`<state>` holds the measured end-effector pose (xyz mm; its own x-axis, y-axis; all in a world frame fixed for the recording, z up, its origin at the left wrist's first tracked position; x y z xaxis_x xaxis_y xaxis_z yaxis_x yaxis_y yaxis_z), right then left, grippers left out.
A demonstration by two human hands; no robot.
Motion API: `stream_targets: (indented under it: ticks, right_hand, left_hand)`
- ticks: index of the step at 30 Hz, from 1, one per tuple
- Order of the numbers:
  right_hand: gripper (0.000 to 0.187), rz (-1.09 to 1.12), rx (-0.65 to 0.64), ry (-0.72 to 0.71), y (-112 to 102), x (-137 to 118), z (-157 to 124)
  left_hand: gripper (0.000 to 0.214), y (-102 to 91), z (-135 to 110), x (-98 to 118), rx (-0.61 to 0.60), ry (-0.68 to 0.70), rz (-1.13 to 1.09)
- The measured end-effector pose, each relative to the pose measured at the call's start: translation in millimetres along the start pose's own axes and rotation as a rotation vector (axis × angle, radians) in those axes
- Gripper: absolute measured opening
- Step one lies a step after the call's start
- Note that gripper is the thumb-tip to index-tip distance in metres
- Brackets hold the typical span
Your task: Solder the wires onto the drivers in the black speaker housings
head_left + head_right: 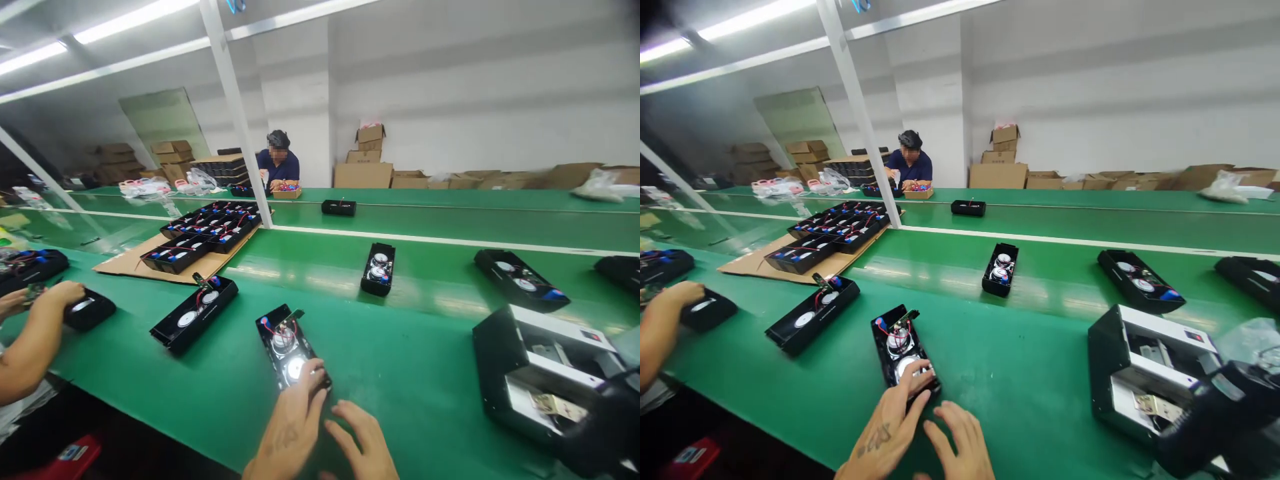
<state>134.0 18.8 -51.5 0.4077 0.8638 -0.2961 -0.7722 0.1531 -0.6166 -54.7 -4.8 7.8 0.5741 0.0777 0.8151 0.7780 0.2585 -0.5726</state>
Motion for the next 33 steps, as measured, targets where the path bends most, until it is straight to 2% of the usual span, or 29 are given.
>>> stream_targets:
  ticks: [2,4,6,8,10,12,14,17,19,20,21,23,24,26,28,30,31,33]
  right_hand:
    - [0.049,-0.044,-0.035,-0.065,5,-4,18]
    - [0.046,-0.046,-0.111,-0.044,9,-5,32]
    - [0.038,-0.012,-0.205,-0.02,7,-4,41]
    - [0.032,0.025,-0.299,-0.001,-2,1,47]
    - [0.031,0.045,-0.383,0.021,-23,12,48]
    - [0.033,0.043,-0.448,0.059,-56,29,44]
    - [0.04,0.009,-0.497,0.11,-97,48,35]
    - [0.048,-0.079,-0.535,0.223,-155,67,21]
    - [0.041,-0.117,-0.469,0.332,-177,68,19]
    - [0.033,-0.119,-0.398,0.399,-180,66,22]
    - [0.023,-0.109,-0.312,0.47,-177,62,27]
    - [0.006,-0.075,-0.15,0.585,-157,52,43]
    - [0.012,-0.061,-0.11,0.614,-142,47,52]
    - [0.022,-0.1,-0.106,0.616,-109,39,69]
    - [0.021,-0.19,-0.148,0.624,-84,35,81]
    - [0.013,-0.202,-0.166,0.7,-73,35,87]
    - [0.01,-0.138,-0.152,0.767,-73,37,87]
    - [0.01,0.125,-0.087,0.916,-79,42,84]
  left_hand:
    - [0.043,4.8,-5,16,-0.117,-0.015,-0.114]
    - [0.036,-2.9,-3,19,-0.11,-0.02,-0.176]
    - [0.03,-16.7,4,11,0.039,-0.012,-0.185]
    - [0.028,-30.5,13,-5,0.245,-0.014,-0.172]
    - [0.031,-38.8,22,-21,0.427,-0.016,-0.17]
    - [0.035,-36.9,29,-34,0.482,-0.005,-0.167]
    - [0.037,-23.7,32,-38,0.388,0.034,-0.15]
    - [0.045,9.6,28,-32,0.116,0.105,-0.129]
    - [0.048,32.3,21,-23,-0.05,0.138,-0.138]
    - [0.045,41.9,17,-18,-0.108,0.148,-0.148]
    - [0.04,49.7,14,-13,-0.142,0.152,-0.155]
    - [0.026,59.8,10,-7,-0.149,0.155,-0.159]
    - [0.021,62.3,8,-4,-0.14,0.155,-0.155]
    - [0.016,63.5,7,-2,-0.13,0.151,-0.148]
    - [0.015,62.2,7,0,-0.123,0.151,-0.144]
    - [0.016,60.6,8,2,-0.099,0.159,-0.129]
    - [0.017,60.1,8,4,-0.085,0.17,-0.116]
    - [0.018,60.3,9,9,-0.064,0.208,-0.092]
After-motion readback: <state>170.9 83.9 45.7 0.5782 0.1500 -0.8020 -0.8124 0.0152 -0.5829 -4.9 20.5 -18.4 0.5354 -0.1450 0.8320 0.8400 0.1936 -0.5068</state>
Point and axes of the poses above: each hand's wrist, its own z-axis towards the middle knuckle, its own y-axis out of the palm, x = y × z, the point moved 1 cm from there along z, towards the middle knuckle, and after that the axes turned 3 degrees about x, right-handed, at the moved point
